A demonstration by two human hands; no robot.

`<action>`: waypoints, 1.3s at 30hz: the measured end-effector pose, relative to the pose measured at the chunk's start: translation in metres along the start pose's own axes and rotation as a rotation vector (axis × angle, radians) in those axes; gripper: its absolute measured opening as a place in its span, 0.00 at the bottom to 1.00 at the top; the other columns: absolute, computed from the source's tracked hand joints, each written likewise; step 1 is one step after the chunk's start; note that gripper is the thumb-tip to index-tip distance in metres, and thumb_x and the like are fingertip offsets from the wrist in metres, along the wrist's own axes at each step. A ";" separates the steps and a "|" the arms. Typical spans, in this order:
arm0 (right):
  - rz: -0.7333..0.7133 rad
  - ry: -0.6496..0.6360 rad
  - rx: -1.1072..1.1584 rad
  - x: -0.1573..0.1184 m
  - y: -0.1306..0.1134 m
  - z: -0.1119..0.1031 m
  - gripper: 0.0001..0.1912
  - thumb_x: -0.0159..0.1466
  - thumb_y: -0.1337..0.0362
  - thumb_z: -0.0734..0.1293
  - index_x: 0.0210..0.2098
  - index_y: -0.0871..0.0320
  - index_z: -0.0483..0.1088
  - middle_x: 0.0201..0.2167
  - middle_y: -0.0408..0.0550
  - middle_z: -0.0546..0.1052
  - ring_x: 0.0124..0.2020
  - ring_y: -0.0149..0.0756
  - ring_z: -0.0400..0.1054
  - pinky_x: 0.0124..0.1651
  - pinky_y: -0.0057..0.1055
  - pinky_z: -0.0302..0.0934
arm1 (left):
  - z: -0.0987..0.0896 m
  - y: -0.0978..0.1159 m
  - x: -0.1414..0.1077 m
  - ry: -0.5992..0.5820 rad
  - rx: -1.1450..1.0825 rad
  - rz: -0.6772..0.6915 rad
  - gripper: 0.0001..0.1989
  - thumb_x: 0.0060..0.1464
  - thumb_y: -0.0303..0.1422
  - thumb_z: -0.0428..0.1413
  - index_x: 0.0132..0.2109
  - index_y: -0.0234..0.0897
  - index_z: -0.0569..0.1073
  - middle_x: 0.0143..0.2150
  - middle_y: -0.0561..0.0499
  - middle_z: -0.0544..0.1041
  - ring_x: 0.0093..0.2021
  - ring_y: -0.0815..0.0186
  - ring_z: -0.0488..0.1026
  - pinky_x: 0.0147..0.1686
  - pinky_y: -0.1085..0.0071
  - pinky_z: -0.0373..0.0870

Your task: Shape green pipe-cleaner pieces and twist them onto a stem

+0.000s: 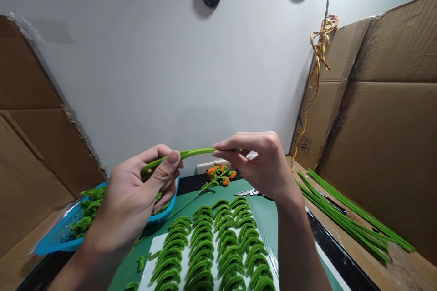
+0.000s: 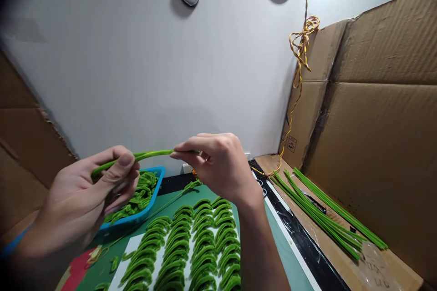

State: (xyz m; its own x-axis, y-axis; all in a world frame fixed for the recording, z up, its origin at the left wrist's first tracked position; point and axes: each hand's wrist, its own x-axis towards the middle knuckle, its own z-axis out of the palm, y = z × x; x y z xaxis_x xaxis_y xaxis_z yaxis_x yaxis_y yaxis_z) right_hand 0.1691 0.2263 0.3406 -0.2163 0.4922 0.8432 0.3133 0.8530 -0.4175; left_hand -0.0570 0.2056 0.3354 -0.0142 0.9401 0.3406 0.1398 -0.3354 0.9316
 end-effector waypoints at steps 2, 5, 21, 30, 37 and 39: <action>-0.026 -0.004 0.008 0.000 0.000 0.001 0.05 0.68 0.63 0.73 0.38 0.55 0.83 0.31 0.39 0.83 0.28 0.26 0.72 0.32 0.29 0.65 | 0.003 0.001 0.001 0.019 -0.070 0.007 0.22 0.55 0.52 0.65 0.33 0.39 0.68 0.22 0.60 0.59 0.17 0.79 0.53 0.14 0.82 0.46; -0.060 -0.009 -0.012 0.000 0.001 0.004 0.05 0.68 0.63 0.73 0.38 0.55 0.83 0.32 0.40 0.83 0.29 0.26 0.73 0.33 0.29 0.66 | 0.007 0.003 0.001 0.085 -0.078 0.026 0.21 0.56 0.51 0.65 0.34 0.38 0.69 0.22 0.61 0.58 0.16 0.81 0.52 0.13 0.84 0.45; 0.063 0.074 0.503 -0.007 -0.006 0.015 0.05 0.65 0.65 0.75 0.41 0.51 0.82 0.30 0.42 0.83 0.26 0.31 0.76 0.28 0.28 0.71 | 0.008 0.005 -0.008 -0.014 -0.413 0.043 0.18 0.55 0.48 0.66 0.43 0.41 0.75 0.18 0.62 0.63 0.11 0.80 0.52 0.10 0.83 0.49; 0.115 0.038 0.687 -0.003 -0.016 0.050 0.05 0.64 0.63 0.75 0.40 0.53 0.81 0.30 0.43 0.81 0.25 0.30 0.75 0.25 0.25 0.71 | 0.008 0.002 -0.015 -0.106 -0.392 0.026 0.16 0.56 0.46 0.66 0.37 0.40 0.74 0.16 0.64 0.51 0.16 0.81 0.45 0.14 0.86 0.46; 0.068 -0.009 0.547 -0.005 -0.013 0.043 0.06 0.63 0.65 0.75 0.41 0.52 0.80 0.36 0.43 0.81 0.33 0.32 0.78 0.36 0.29 0.76 | 0.009 0.008 -0.014 -0.079 -0.467 0.044 0.13 0.56 0.42 0.67 0.36 0.38 0.75 0.18 0.63 0.60 0.13 0.82 0.52 0.12 0.85 0.50; 0.053 0.005 0.510 -0.006 -0.012 0.040 0.06 0.63 0.66 0.75 0.40 0.51 0.81 0.35 0.42 0.81 0.32 0.31 0.78 0.36 0.29 0.76 | 0.010 0.009 -0.014 -0.081 -0.456 0.043 0.14 0.57 0.43 0.66 0.35 0.38 0.74 0.21 0.61 0.64 0.13 0.82 0.56 0.11 0.85 0.51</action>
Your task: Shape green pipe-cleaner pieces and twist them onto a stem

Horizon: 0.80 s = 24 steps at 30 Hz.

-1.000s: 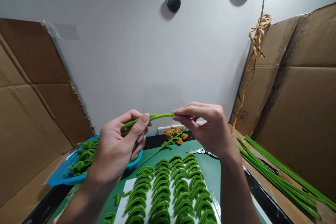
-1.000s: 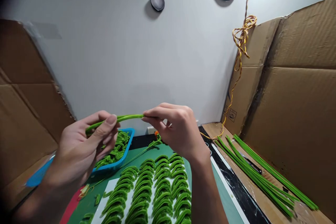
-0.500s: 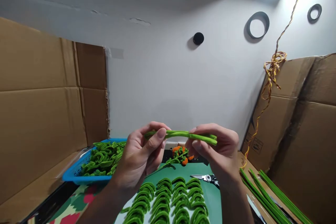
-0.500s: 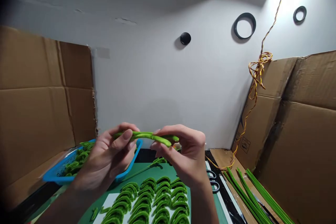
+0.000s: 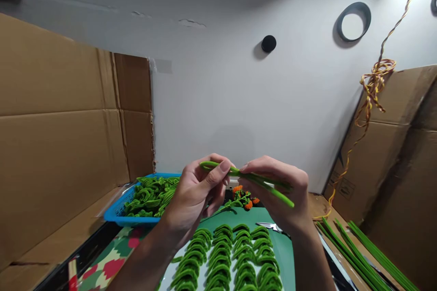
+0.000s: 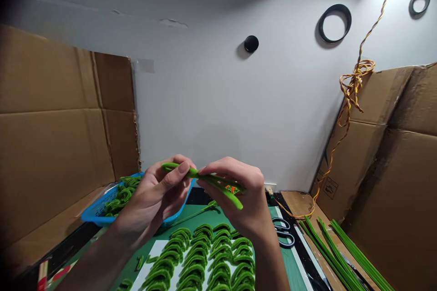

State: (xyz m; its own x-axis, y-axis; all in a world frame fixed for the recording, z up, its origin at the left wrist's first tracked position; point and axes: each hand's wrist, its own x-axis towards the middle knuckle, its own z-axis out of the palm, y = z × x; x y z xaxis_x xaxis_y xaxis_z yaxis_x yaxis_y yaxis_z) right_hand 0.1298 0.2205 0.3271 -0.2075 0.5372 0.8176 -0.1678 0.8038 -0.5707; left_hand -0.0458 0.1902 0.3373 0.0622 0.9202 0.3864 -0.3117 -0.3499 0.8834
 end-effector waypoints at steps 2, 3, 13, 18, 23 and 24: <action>0.002 0.004 -0.022 0.000 -0.001 -0.002 0.05 0.64 0.66 0.75 0.39 0.51 0.81 0.33 0.41 0.81 0.30 0.30 0.76 0.33 0.29 0.75 | -0.001 -0.002 0.000 -0.031 0.031 0.011 0.14 0.58 0.44 0.65 0.36 0.38 0.75 0.23 0.60 0.68 0.12 0.81 0.58 0.10 0.84 0.51; 0.007 0.009 -0.030 0.000 -0.001 -0.002 0.04 0.64 0.66 0.75 0.39 0.51 0.81 0.32 0.41 0.81 0.29 0.30 0.76 0.32 0.29 0.74 | -0.001 -0.003 0.000 -0.054 0.048 0.012 0.14 0.58 0.45 0.65 0.36 0.38 0.75 0.23 0.60 0.69 0.12 0.81 0.58 0.10 0.83 0.52; -0.081 0.054 -0.133 0.003 0.001 0.002 0.02 0.64 0.67 0.75 0.37 0.53 0.82 0.31 0.43 0.82 0.30 0.32 0.75 0.33 0.33 0.71 | -0.001 -0.005 0.001 -0.051 0.044 -0.086 0.16 0.54 0.44 0.68 0.38 0.38 0.74 0.19 0.63 0.58 0.16 0.81 0.50 0.15 0.84 0.48; -0.181 0.049 -0.132 0.003 0.008 0.004 0.10 0.63 0.71 0.75 0.39 0.49 0.83 0.34 0.42 0.83 0.31 0.32 0.76 0.34 0.32 0.73 | 0.000 -0.004 -0.001 -0.033 -0.051 -0.181 0.19 0.53 0.46 0.69 0.39 0.39 0.72 0.19 0.63 0.57 0.18 0.79 0.47 0.16 0.82 0.46; -0.171 0.052 -0.153 0.003 0.012 0.004 0.08 0.64 0.70 0.75 0.39 0.50 0.83 0.34 0.42 0.82 0.31 0.31 0.75 0.34 0.30 0.72 | 0.000 -0.009 0.000 -0.039 -0.010 -0.166 0.18 0.56 0.46 0.67 0.37 0.38 0.70 0.19 0.63 0.58 0.18 0.79 0.46 0.16 0.82 0.44; -0.168 0.049 -0.159 0.003 0.011 0.004 0.07 0.64 0.70 0.75 0.38 0.50 0.83 0.34 0.42 0.82 0.32 0.31 0.76 0.35 0.30 0.72 | 0.000 -0.010 0.000 -0.036 -0.011 -0.157 0.18 0.56 0.46 0.67 0.36 0.38 0.70 0.19 0.63 0.58 0.18 0.79 0.46 0.16 0.82 0.43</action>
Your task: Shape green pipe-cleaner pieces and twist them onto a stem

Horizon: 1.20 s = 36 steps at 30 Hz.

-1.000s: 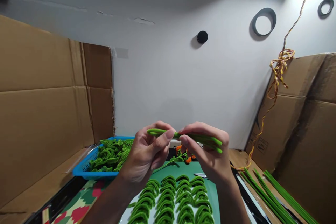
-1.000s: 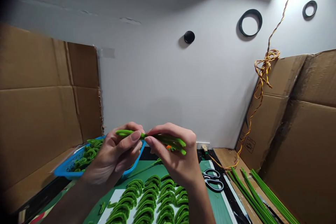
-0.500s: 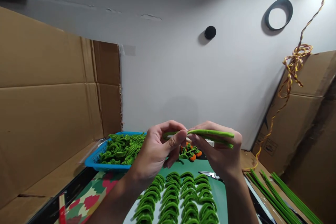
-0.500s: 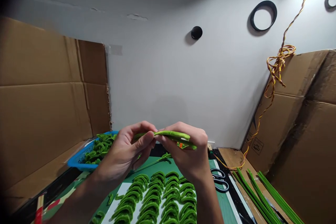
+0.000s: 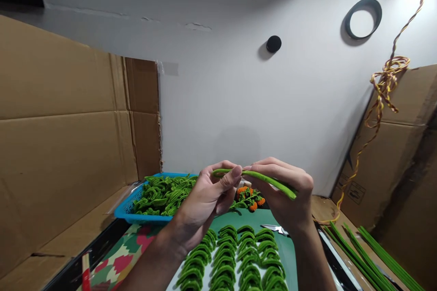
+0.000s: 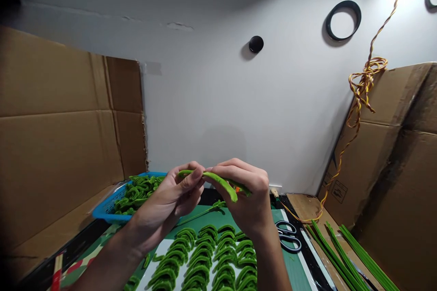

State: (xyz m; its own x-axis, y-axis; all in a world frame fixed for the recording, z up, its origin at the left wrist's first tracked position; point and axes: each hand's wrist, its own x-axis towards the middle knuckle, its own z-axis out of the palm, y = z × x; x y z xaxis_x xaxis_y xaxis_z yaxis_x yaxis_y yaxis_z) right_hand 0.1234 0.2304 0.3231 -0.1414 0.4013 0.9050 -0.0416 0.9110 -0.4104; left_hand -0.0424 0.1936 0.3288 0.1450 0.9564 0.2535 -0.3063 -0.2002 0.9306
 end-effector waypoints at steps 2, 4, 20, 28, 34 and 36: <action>0.016 -0.012 -0.013 0.000 -0.002 0.000 0.05 0.64 0.69 0.74 0.38 0.51 0.82 0.34 0.43 0.83 0.32 0.31 0.76 0.36 0.30 0.71 | 0.000 -0.001 0.002 0.023 0.004 0.024 0.19 0.56 0.47 0.66 0.36 0.38 0.70 0.20 0.63 0.59 0.18 0.80 0.46 0.15 0.81 0.43; 0.051 -0.042 -0.032 0.001 -0.005 -0.001 0.05 0.66 0.67 0.73 0.39 0.52 0.82 0.33 0.43 0.82 0.31 0.31 0.75 0.35 0.31 0.70 | -0.001 -0.002 0.003 0.059 0.053 0.065 0.20 0.56 0.48 0.66 0.34 0.37 0.70 0.21 0.62 0.61 0.17 0.80 0.47 0.15 0.81 0.44; 0.273 -0.096 0.019 0.002 -0.010 -0.014 0.10 0.70 0.56 0.69 0.40 0.49 0.84 0.30 0.43 0.82 0.30 0.31 0.74 0.31 0.30 0.66 | -0.010 0.003 0.002 0.348 0.412 0.347 0.18 0.55 0.47 0.66 0.33 0.38 0.74 0.17 0.61 0.60 0.14 0.78 0.54 0.14 0.80 0.50; 0.285 -0.159 -0.089 0.000 -0.005 -0.003 0.10 0.70 0.60 0.69 0.35 0.54 0.82 0.26 0.41 0.82 0.26 0.30 0.75 0.29 0.27 0.68 | -0.008 0.003 0.001 0.394 0.455 0.375 0.18 0.55 0.47 0.67 0.33 0.37 0.74 0.18 0.60 0.61 0.17 0.78 0.56 0.16 0.82 0.54; 0.260 -0.236 0.012 -0.001 -0.006 0.002 0.11 0.73 0.60 0.65 0.49 0.49 0.80 0.31 0.39 0.82 0.28 0.27 0.75 0.33 0.25 0.70 | -0.005 0.010 0.003 0.404 0.233 0.338 0.20 0.53 0.48 0.68 0.33 0.37 0.71 0.18 0.62 0.60 0.16 0.80 0.51 0.14 0.83 0.50; 0.213 -0.239 -0.109 0.000 -0.004 0.003 0.13 0.74 0.63 0.64 0.52 0.47 0.78 0.33 0.38 0.83 0.29 0.26 0.75 0.35 0.26 0.69 | -0.006 0.011 0.004 0.385 0.233 0.321 0.20 0.52 0.47 0.69 0.32 0.36 0.72 0.19 0.62 0.59 0.16 0.81 0.51 0.14 0.83 0.49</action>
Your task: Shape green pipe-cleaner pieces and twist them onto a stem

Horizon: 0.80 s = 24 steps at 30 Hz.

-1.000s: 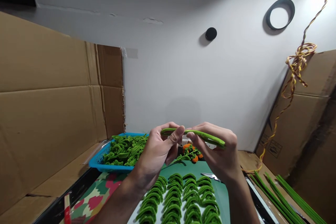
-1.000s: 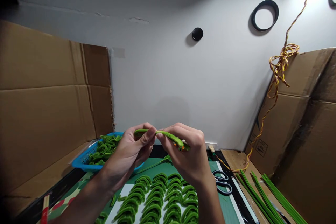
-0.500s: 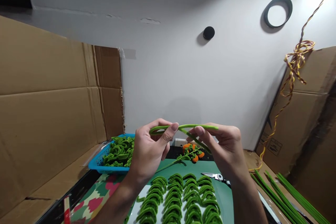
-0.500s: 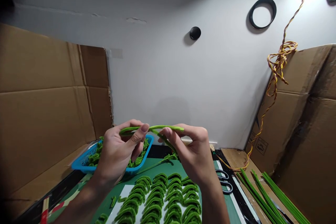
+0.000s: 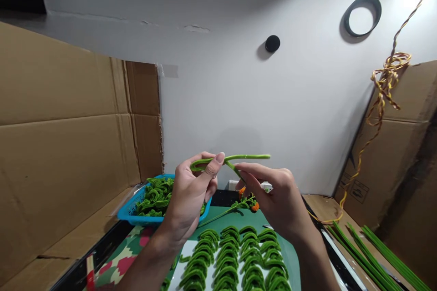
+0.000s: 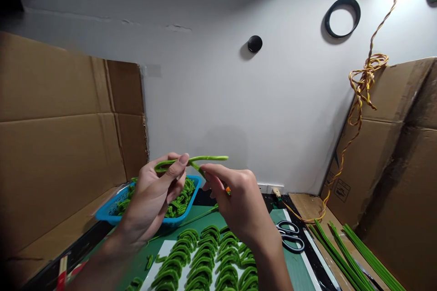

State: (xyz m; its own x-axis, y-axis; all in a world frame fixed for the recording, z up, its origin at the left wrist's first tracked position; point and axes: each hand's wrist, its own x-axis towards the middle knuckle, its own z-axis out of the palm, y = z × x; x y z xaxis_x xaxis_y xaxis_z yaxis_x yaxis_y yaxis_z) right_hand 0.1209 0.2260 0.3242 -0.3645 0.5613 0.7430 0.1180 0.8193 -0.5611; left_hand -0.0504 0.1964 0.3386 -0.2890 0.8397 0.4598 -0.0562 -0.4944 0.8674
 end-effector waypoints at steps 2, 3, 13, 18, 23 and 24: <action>-0.019 0.015 -0.167 0.000 0.001 0.000 0.14 0.73 0.66 0.63 0.51 0.47 0.78 0.33 0.38 0.82 0.30 0.28 0.75 0.35 0.28 0.66 | -0.001 -0.002 0.001 -0.007 0.056 0.019 0.20 0.52 0.47 0.69 0.32 0.36 0.73 0.19 0.61 0.59 0.17 0.80 0.53 0.14 0.84 0.49; -0.018 0.022 -0.237 0.000 0.002 0.001 0.14 0.72 0.66 0.63 0.50 0.47 0.78 0.32 0.39 0.82 0.29 0.29 0.74 0.35 0.28 0.65 | -0.001 -0.004 0.001 -0.012 0.096 0.039 0.19 0.52 0.47 0.69 0.32 0.36 0.74 0.19 0.61 0.58 0.17 0.80 0.53 0.14 0.84 0.50; 0.055 0.054 -0.333 -0.002 -0.005 0.001 0.14 0.72 0.61 0.64 0.31 0.54 0.76 0.17 0.38 0.72 0.17 0.26 0.63 0.25 0.29 0.51 | -0.006 -0.002 -0.002 -0.252 0.250 0.072 0.09 0.53 0.37 0.69 0.32 0.36 0.79 0.20 0.60 0.70 0.19 0.80 0.60 0.20 0.85 0.60; 0.107 0.024 -0.310 -0.004 -0.006 -0.001 0.12 0.68 0.65 0.65 0.27 0.55 0.71 0.18 0.39 0.72 0.19 0.26 0.59 0.25 0.28 0.49 | -0.005 0.001 -0.004 -0.330 0.324 0.039 0.09 0.54 0.35 0.68 0.31 0.35 0.79 0.24 0.55 0.77 0.25 0.76 0.71 0.25 0.84 0.66; 0.177 -0.070 -0.208 -0.004 -0.008 0.004 0.05 0.64 0.69 0.65 0.33 0.54 0.71 0.18 0.36 0.72 0.18 0.26 0.59 0.24 0.26 0.50 | 0.001 -0.008 -0.005 -0.329 0.212 -0.013 0.09 0.52 0.33 0.70 0.32 0.34 0.78 0.25 0.55 0.78 0.25 0.74 0.74 0.26 0.83 0.69; 0.183 -0.066 -0.226 -0.003 -0.009 0.006 0.06 0.62 0.71 0.66 0.32 0.54 0.71 0.18 0.36 0.72 0.19 0.26 0.59 0.24 0.25 0.50 | 0.002 -0.010 -0.005 -0.331 0.182 -0.018 0.09 0.51 0.33 0.70 0.32 0.34 0.77 0.26 0.55 0.79 0.26 0.73 0.75 0.27 0.82 0.71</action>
State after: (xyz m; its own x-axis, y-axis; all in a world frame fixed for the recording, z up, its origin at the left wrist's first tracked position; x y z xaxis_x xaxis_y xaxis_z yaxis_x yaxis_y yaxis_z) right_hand 0.1157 0.2162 0.3248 -0.3764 0.6997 0.6072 0.3878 0.7142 -0.5827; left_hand -0.0467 0.1972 0.3281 0.0363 0.8899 0.4546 0.1207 -0.4555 0.8820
